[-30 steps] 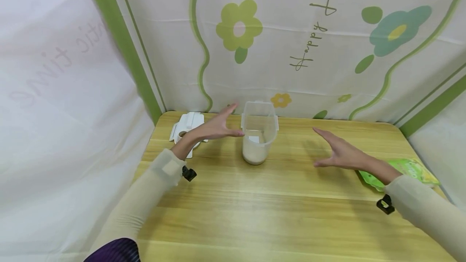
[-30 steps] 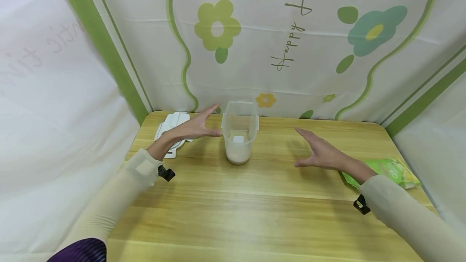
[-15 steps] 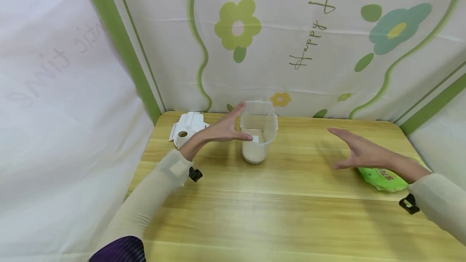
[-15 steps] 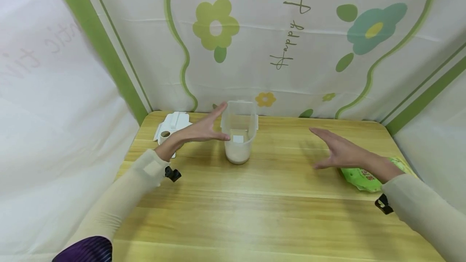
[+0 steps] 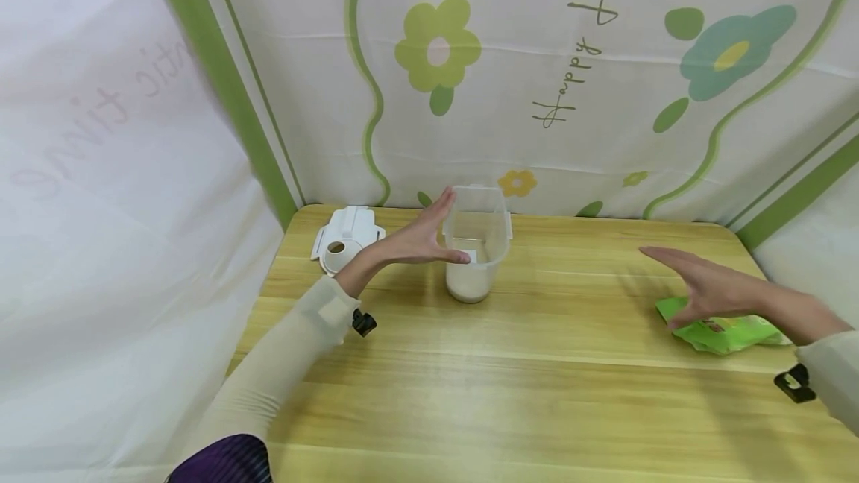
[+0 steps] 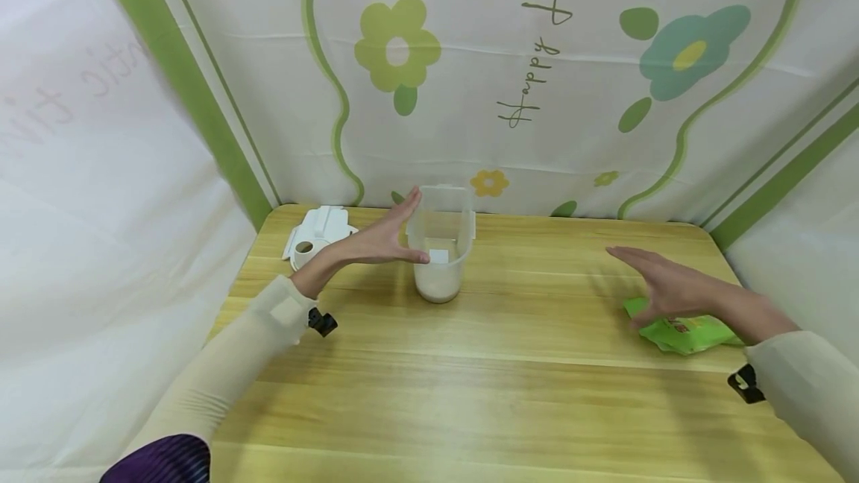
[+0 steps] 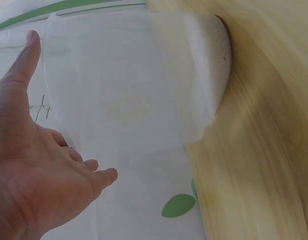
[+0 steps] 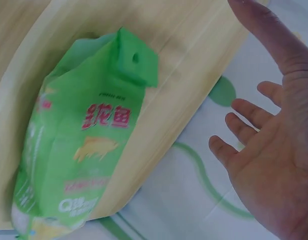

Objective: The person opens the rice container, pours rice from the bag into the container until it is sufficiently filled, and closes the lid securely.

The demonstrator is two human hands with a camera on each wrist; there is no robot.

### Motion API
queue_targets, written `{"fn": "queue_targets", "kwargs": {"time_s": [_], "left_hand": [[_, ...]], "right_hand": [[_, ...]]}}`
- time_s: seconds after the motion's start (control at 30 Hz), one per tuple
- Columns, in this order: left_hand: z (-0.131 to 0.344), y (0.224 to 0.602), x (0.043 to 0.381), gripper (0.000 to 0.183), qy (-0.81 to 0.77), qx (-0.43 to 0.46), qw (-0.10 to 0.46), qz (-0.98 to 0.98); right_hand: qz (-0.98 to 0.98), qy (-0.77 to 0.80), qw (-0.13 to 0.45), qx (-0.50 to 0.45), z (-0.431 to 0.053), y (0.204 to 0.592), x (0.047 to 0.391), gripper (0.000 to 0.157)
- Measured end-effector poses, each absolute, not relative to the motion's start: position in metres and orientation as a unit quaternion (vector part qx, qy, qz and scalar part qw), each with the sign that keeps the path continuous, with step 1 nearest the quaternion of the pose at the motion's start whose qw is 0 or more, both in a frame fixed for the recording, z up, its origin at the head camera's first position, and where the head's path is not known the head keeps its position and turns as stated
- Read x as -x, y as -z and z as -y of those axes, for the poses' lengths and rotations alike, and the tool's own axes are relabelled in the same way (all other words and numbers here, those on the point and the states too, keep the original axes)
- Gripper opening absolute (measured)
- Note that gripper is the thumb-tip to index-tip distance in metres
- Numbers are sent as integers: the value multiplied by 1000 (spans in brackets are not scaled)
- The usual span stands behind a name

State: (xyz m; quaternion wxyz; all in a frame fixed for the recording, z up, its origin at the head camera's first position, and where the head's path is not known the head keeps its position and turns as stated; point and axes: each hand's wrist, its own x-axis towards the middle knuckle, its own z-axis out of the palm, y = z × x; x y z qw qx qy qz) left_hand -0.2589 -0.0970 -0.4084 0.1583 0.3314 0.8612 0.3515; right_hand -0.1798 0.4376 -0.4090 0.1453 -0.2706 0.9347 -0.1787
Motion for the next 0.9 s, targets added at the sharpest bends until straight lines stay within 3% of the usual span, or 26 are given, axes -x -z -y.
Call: {"fn": "queue_targets", "kwargs": {"time_s": [0.27,0.5,0.9], "left_hand": [[93,409,259,129,-341,-324,156,-869],[92,409,258,129,-343,-324,152,-868],[93,411,259,132,-349,-326,156,-865]], "right_hand": [[-920,224,154,282,-470,412,176,132],[-940,127,103,299,-496,421,173,138],[-938,170,119,278,-527,443,165,149]]}}
